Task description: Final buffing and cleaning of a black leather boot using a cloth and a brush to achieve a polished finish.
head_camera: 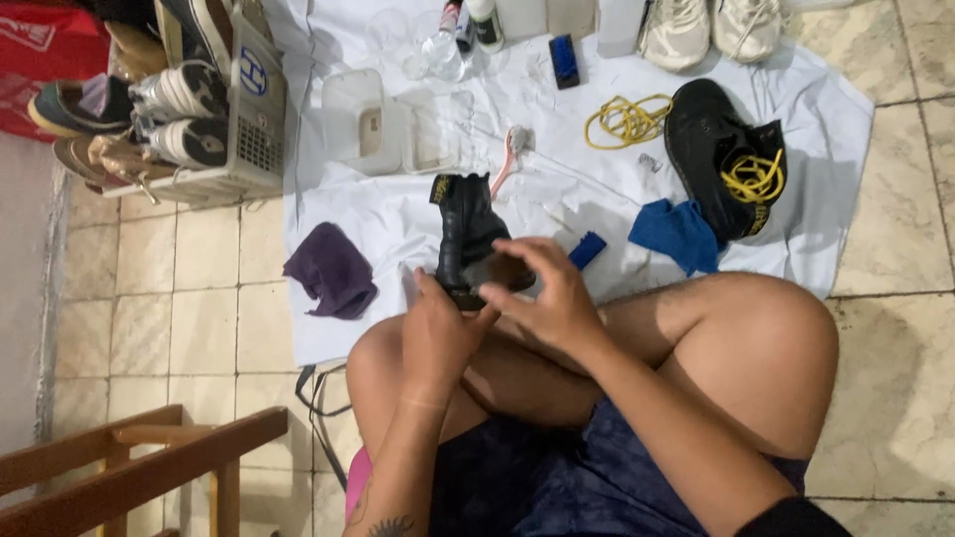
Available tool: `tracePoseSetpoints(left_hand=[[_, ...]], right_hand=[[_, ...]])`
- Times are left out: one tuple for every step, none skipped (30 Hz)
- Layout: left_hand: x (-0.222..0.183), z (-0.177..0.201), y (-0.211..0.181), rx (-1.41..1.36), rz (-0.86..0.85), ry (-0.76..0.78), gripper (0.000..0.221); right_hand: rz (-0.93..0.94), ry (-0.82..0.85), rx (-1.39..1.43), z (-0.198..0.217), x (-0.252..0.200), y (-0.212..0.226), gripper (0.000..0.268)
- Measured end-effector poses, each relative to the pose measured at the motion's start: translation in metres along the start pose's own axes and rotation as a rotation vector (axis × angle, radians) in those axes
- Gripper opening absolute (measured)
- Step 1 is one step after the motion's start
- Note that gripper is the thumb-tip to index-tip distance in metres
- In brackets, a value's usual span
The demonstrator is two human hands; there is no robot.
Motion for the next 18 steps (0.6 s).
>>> tracePoseSetpoints(left_hand=[[-0.006,0.006,0.0,0.005,0.007,0.004,0.113],[-0.006,0.012,-0.003,-0.02,0.023,0.018,0.113],[-0.007,0.018,-0.007,-0.044,0.039,0.032,0.114],[-0.005,0.015,-0.006,-0.044,0.032,0.033,0.114],[-0.004,0.011,-0.003,-0.034,0.034,0.045,0.113],[-0.005,0.006,0.001,-0.027,0.046,0.058,0.113],[-0.005,0.006,-0.003,-0.029,0.051,0.06,0.113],[-0.005,0.008,-0.005,-0.025,0.054,0.046,0.114],[-0.006,0.011,-0.006,-0.02,0.057,0.033,0.115],[-0.005,0.012,-0.006,-0.019,0.054,0.031,0.115],[-0.005,0.012,-0.006,-0.024,0.057,0.038,0.117],[-0.004,0.01,-0.007,-0.031,0.055,0.05,0.118],[-0.004,0.007,-0.007,-0.031,0.048,0.052,0.118],[-0.006,0.005,-0.006,-0.001,0.053,0.038,0.116],[-0.008,0.003,-0.005,0.028,0.059,0.023,0.114],[-0.009,0.006,-0.004,0.034,0.061,0.027,0.114],[-0.011,0.009,-0.004,0.019,0.064,0.038,0.117],[-0.008,0.012,-0.008,0.001,0.058,0.042,0.119]], right_hand=[[-0.006,0.004,0.006,-0.002,-0.008,-0.012,0.06],[-0.052,-0.015,-0.041,0.0,-0.012,-0.028,0.059],[-0.098,-0.035,-0.086,0.003,-0.016,-0.045,0.058],[-0.098,-0.041,-0.089,0.004,-0.011,-0.031,0.058],[-0.032,-0.02,-0.043,0.002,-0.004,-0.014,0.061],[0.033,0.013,0.007,0.001,0.0,0.004,0.064],[0.032,0.018,0.007,0.003,0.001,-0.002,0.064],[0.018,0.006,-0.023,0.005,0.001,-0.008,0.061],[0.004,-0.007,-0.053,0.008,0.0,-0.013,0.058],[0.005,-0.01,-0.052,0.009,0.001,-0.015,0.058],[-0.035,0.002,-0.053,0.009,0.001,-0.019,0.059],[-0.079,0.012,-0.06,0.011,0.0,-0.024,0.059],[-0.08,0.006,-0.064,0.009,0.003,-0.015,0.059],[-0.023,0.017,-0.015,0.006,0.007,-0.002,0.061],[0.034,0.028,0.035,0.002,0.01,0.012,0.063],[0.028,0.028,0.038,0.002,0.007,-0.001,0.063],[-0.045,0.022,-0.055,0.004,0.002,-0.019,0.06],[-0.11,0.01,-0.153,0.009,0.002,-0.037,0.057]])
Point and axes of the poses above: each hand's wrist, its own x-axis towards the middle knuckle, its own z-axis out of the back of the hand, y = z × x, the point moved 7 cm from there along x, towards the middle knuckle, and after that the axes turned 15 degrees about z, right-handed, at the moved point
